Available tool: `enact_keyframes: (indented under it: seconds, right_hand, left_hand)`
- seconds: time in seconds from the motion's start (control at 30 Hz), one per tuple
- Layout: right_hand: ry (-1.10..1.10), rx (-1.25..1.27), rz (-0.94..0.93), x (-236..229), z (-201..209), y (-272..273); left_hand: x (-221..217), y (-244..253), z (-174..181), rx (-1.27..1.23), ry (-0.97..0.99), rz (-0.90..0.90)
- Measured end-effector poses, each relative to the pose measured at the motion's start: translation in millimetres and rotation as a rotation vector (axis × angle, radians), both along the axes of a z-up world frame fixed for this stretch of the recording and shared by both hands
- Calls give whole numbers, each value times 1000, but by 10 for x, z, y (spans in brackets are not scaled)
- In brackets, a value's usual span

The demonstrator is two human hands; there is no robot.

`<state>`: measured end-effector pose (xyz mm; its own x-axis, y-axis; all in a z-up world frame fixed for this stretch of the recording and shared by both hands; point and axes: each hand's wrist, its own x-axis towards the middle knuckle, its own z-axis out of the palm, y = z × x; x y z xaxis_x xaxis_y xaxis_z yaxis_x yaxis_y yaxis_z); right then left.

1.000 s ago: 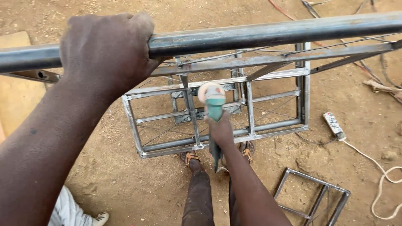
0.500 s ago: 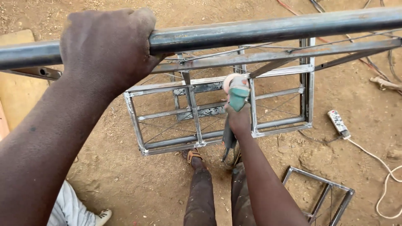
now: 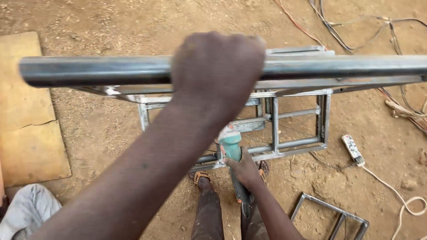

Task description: Smoothing out weld beads on a metal frame using a portable angle grinder

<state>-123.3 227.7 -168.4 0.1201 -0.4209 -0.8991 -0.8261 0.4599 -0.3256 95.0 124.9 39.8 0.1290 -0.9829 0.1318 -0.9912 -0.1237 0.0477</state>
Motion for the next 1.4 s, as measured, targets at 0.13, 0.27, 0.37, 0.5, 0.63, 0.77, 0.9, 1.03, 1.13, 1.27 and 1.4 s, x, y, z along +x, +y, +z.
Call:
enact_keyframes:
  seconds: [0.13,0.27,0.37,0.5,0.63,0.77,0.9,1.03,1.13,1.27,1.4]
  right_hand:
    - [-66,59,-31,237,168,116]
    - [-85,22,-22,329,240,133]
    - [-129,-7,35,419,249,103]
    - [-96,-77,171,490,189,53]
    - [-114,-94,122,689,-24,10]
    - [-168,-107,44,880,-251,-23]
    - [-181,-116,-57,1106,-381,-66]
    - [-251,-157,-183,1253,-743,-5]
    - [-354,-168,-394,1395,-889,63]
    - [-374,-168,-478,1629,-897,123]
    - [-382,-114,-510,1581,-902,144]
  left_hand:
    - [-56,40,-68,-7,27,-3]
    - [91,140,-90,106,47,29]
    - [311,304,-18,239,57,24]
    - [646,552,230,441,201,-69]
    - [928,746,486,705,152,120]
    - [1000,794,409,693,35,185]
    - [1147,874,335,587,21,148]
    - [1156,951,358,626,43,177]
    - [1124,977,315,597,48,159]
    - [1200,983,280,551,0,209]
    - [1254,901,270,537,-6,190]
